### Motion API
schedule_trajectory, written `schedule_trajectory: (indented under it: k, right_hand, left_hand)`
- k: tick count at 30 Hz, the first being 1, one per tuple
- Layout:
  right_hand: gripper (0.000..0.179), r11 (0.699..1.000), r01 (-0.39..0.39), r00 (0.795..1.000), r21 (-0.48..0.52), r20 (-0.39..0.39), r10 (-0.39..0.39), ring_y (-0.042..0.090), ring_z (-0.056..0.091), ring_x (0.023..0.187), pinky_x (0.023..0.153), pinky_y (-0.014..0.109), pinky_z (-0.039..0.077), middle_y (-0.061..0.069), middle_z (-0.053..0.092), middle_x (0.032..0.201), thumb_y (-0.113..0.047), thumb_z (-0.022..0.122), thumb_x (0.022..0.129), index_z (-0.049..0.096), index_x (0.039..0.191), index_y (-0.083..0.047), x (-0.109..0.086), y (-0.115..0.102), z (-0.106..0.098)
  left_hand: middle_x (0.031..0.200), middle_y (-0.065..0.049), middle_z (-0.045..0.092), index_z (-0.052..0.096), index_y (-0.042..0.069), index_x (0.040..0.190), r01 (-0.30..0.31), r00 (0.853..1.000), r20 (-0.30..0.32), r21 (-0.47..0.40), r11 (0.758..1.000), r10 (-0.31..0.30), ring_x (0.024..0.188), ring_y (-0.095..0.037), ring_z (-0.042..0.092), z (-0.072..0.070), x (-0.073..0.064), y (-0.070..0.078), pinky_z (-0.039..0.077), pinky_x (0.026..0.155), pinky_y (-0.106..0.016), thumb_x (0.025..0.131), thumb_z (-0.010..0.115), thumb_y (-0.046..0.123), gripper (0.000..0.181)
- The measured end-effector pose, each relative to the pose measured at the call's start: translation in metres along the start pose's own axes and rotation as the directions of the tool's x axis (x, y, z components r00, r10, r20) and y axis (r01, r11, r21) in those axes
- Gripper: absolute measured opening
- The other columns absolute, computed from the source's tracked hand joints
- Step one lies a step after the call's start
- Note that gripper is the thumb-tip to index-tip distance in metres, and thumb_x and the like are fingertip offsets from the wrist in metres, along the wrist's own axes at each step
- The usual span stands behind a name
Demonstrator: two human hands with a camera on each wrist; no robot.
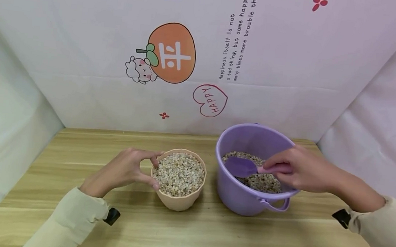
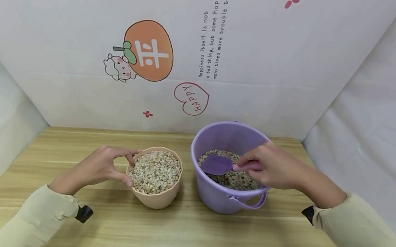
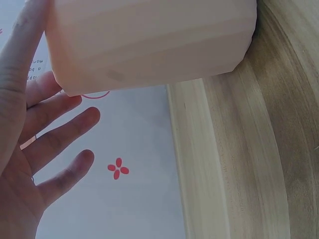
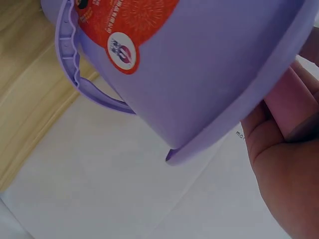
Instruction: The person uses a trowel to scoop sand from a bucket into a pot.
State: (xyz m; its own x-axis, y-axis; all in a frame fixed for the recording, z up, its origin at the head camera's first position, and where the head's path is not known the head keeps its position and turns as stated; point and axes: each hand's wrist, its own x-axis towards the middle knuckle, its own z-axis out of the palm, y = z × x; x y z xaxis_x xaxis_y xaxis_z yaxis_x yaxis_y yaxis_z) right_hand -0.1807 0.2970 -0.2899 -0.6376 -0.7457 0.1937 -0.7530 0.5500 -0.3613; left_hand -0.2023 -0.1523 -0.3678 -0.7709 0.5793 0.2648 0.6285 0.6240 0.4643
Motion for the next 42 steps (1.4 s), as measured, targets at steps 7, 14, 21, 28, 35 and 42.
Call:
schedule_trajectory:
  k: [7,14,21,28,35,42]
  right_hand:
    - [0.031,0.995,-0.065,0.997,0.078,0.039,0.062,-0.003,0.059,0.062,0.052,0.02,0.048,-0.001,0.076,0.101,0.009,0.065,0.083,0.075,0.11,-0.004,-0.004,-0.001,0.0]
    - [0.033,0.994,-0.079,0.996,0.08,0.055,0.074,-0.004,0.051,0.053,0.049,0.021,0.047,-0.005,0.075,0.102,0.009,0.065,0.082,0.075,0.11,-0.007,-0.007,0.003,0.002]
    - [0.033,0.992,-0.055,0.997,0.115,0.068,0.047,-0.003,0.055,0.059,0.057,0.022,0.051,-0.001,0.075,0.105,0.01,0.065,0.084,0.074,0.112,-0.005,-0.007,0.006,0.005]
    - [0.022,0.998,-0.053,0.998,0.041,0.02,0.053,0.0,0.061,0.07,0.061,0.024,0.053,-0.013,0.073,0.096,-0.005,0.072,0.089,0.077,0.108,-0.015,-0.006,0.003,-0.003]
    - [0.04,0.964,-0.23,0.973,-0.136,-0.018,0.23,0.01,0.061,0.081,0.076,0.036,0.05,0.002,0.071,0.114,-0.021,0.073,0.091,0.066,0.129,-0.012,-0.005,0.004,-0.032]
    - [0.077,0.923,-0.365,0.931,-0.12,-0.053,0.361,0.046,0.035,0.138,0.104,0.067,0.032,0.023,0.037,0.154,-0.034,0.076,0.089,0.038,0.152,-0.01,-0.007,0.025,-0.042]
  left_hand:
    - [0.126,0.0,0.068,0.072,0.021,0.096,-0.003,1.0,-0.003,0.001,1.0,0.003,0.051,0.001,0.014,-0.001,0.001,0.002,0.028,0.05,-0.022,0.061,0.084,0.059,0.054]
    - [0.123,0.001,0.07,0.073,0.019,0.099,-0.007,1.0,0.0,0.004,1.0,0.007,0.051,0.002,0.014,-0.003,0.002,0.002,0.029,0.05,-0.022,0.06,0.085,0.058,0.056]
    - [0.132,-0.002,0.065,0.069,0.026,0.086,0.029,0.999,0.014,0.006,1.0,-0.029,0.052,-0.001,0.015,-0.004,0.001,0.003,0.028,0.05,-0.023,0.06,0.084,0.061,0.047]
    - [0.128,-0.002,0.067,0.071,0.026,0.088,0.043,0.999,0.021,0.007,0.999,-0.043,0.065,-0.004,0.052,-0.011,0.003,0.003,0.046,0.063,-0.028,0.064,0.083,0.061,0.044]
    - [0.112,-0.006,0.073,0.075,0.013,0.1,0.104,0.986,-0.133,0.043,0.994,-0.098,0.089,-0.025,0.069,-0.028,0.009,-0.001,0.052,0.088,-0.05,0.087,0.075,0.046,0.036]
    - [0.131,-0.024,0.061,0.071,0.0,0.112,0.105,0.91,-0.411,0.369,0.924,0.061,0.12,-0.044,0.058,-0.038,0.018,-0.017,0.047,0.094,-0.062,0.088,0.076,0.028,0.037]
